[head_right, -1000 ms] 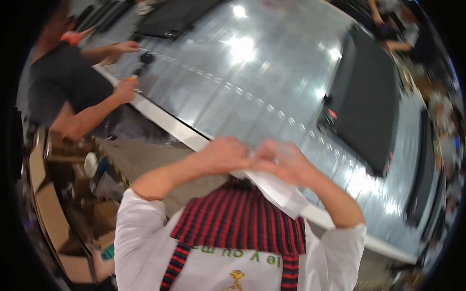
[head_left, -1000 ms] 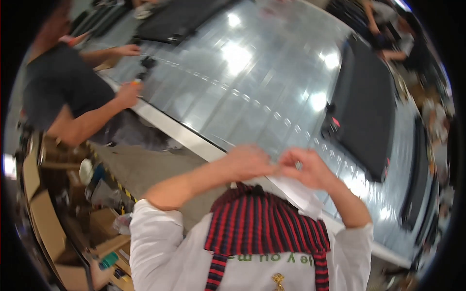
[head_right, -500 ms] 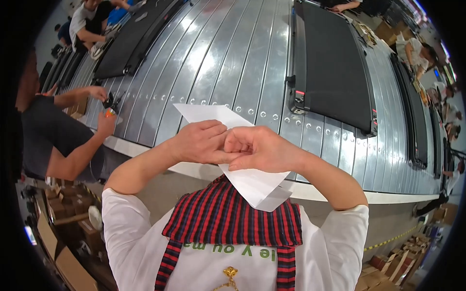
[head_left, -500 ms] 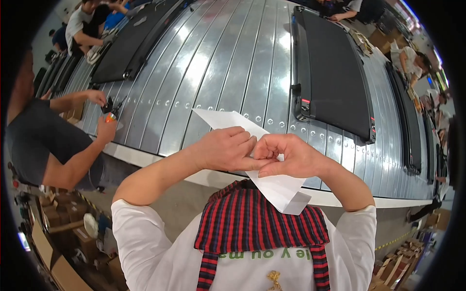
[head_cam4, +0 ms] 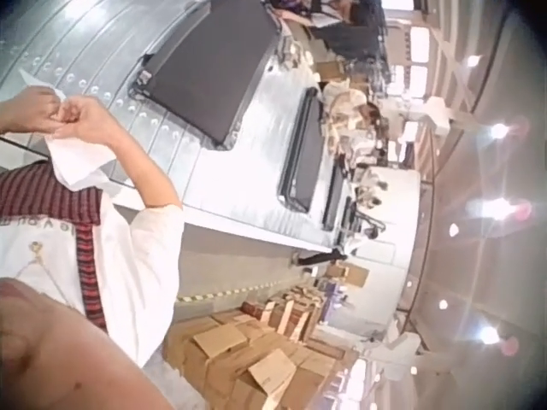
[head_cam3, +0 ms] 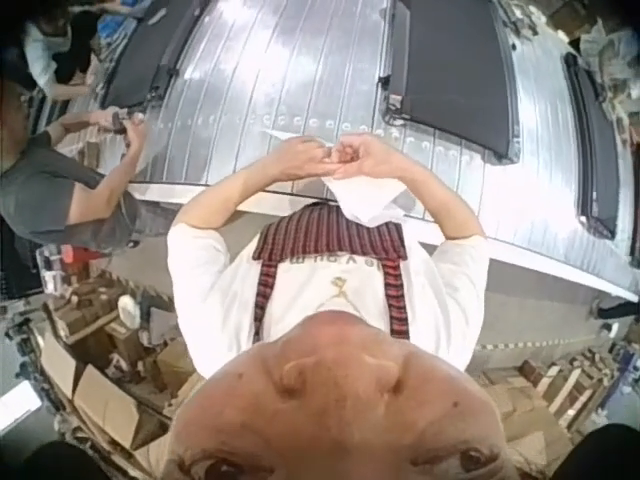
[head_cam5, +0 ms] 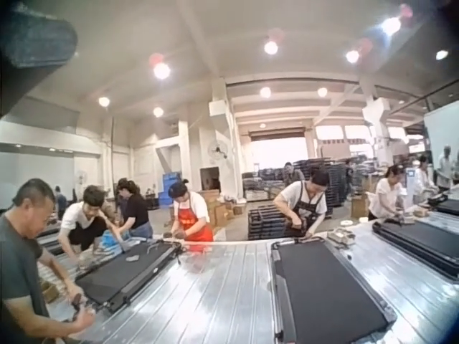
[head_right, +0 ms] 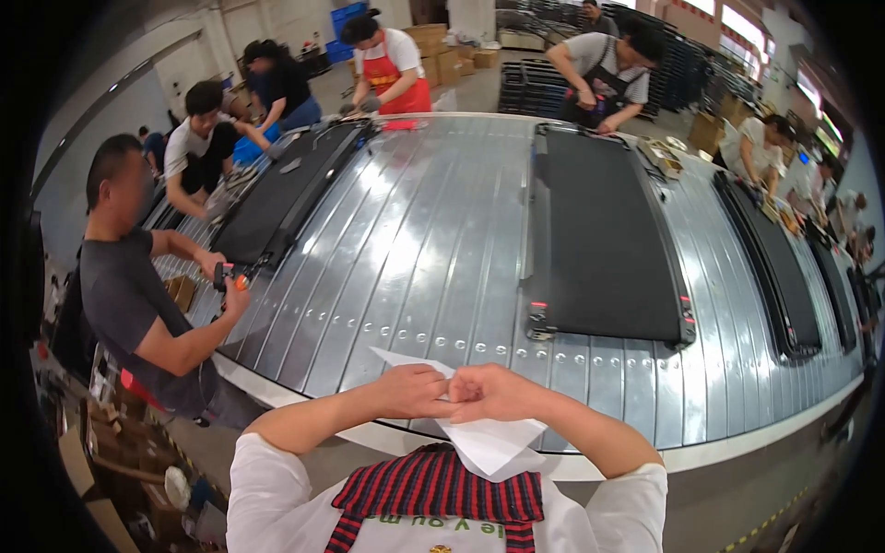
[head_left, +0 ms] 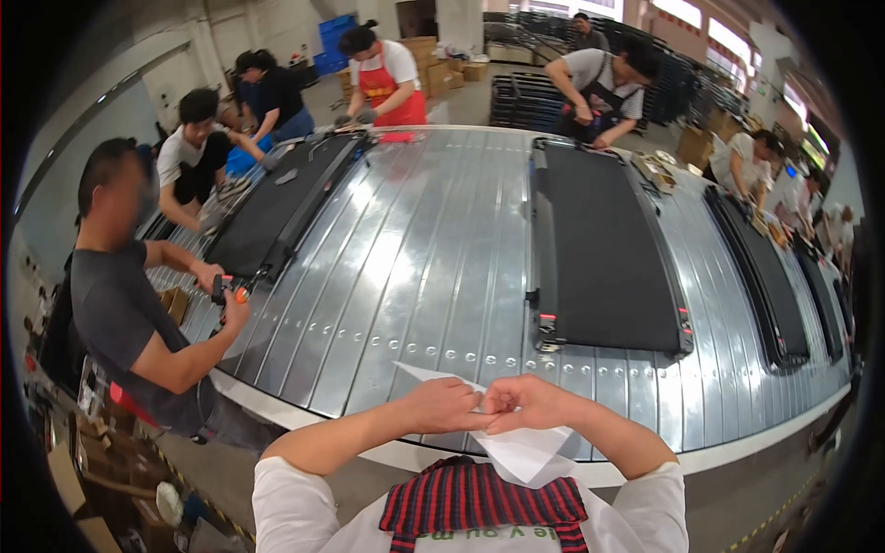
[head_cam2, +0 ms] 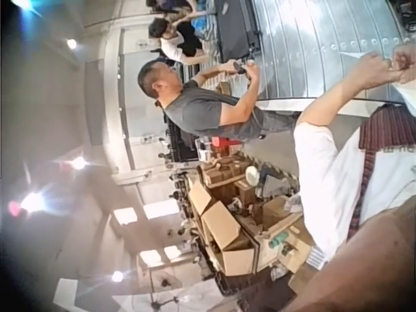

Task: Applying stickers and labels to treadmills on a factory assembly line.

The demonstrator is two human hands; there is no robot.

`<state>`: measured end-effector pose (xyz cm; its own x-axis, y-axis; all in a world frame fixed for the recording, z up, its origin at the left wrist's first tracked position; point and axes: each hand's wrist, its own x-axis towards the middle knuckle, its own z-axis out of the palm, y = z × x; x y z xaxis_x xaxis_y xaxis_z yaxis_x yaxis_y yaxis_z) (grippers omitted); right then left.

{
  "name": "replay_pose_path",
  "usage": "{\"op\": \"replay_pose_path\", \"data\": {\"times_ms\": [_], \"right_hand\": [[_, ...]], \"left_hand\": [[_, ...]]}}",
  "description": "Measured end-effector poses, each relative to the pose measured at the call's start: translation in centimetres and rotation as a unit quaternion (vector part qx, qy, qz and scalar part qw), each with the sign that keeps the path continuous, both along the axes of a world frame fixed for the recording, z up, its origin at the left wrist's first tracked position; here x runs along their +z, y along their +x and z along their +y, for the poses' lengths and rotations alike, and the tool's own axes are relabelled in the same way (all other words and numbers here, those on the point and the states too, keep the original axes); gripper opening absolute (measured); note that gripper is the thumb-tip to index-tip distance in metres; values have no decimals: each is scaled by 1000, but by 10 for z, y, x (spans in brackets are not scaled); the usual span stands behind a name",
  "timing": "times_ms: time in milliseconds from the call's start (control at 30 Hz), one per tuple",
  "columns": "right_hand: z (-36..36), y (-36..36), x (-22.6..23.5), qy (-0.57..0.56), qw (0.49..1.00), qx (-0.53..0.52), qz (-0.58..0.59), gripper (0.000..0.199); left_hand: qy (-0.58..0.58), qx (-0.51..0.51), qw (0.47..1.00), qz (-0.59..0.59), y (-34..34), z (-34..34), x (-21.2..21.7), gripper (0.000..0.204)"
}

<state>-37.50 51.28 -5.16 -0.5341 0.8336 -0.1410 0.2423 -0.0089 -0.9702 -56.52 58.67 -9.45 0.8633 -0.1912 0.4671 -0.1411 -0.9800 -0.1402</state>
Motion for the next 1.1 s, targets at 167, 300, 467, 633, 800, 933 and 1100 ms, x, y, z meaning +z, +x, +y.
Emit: {"op": "replay_pose_path", "data": {"times_ms": [167, 300, 467, 633, 800, 933, 1100], "right_hand": [[-5, 51, 14, -1, 997, -59, 57, 12], [-14, 122, 32, 29, 950, -258, 176, 10], [-43, 141, 34, 52, 935, -317, 151, 10], [-33, 119, 37, 100, 952, -245, 151, 13], [-19, 91, 45, 191, 962, -176, 80, 21], [2, 67, 30, 178, 961, -181, 107, 22], [21, 49, 23, 155, 963, -202, 84, 20]], "left_hand": [[-175, 117, 963, 171, 23, -14, 6, 37], [-591, 33, 806, 0, 26, 2, 11, 43], [-720, -610, 332, -12, 93, 18, -8, 68], [-604, -734, 303, 60, 159, -13, 29, 67], [-692, -683, 227, -58, 152, -34, 31, 66], [-739, -642, 176, -104, 142, -34, 25, 59], [-779, -582, 118, -204, 124, -35, 28, 41]]}}
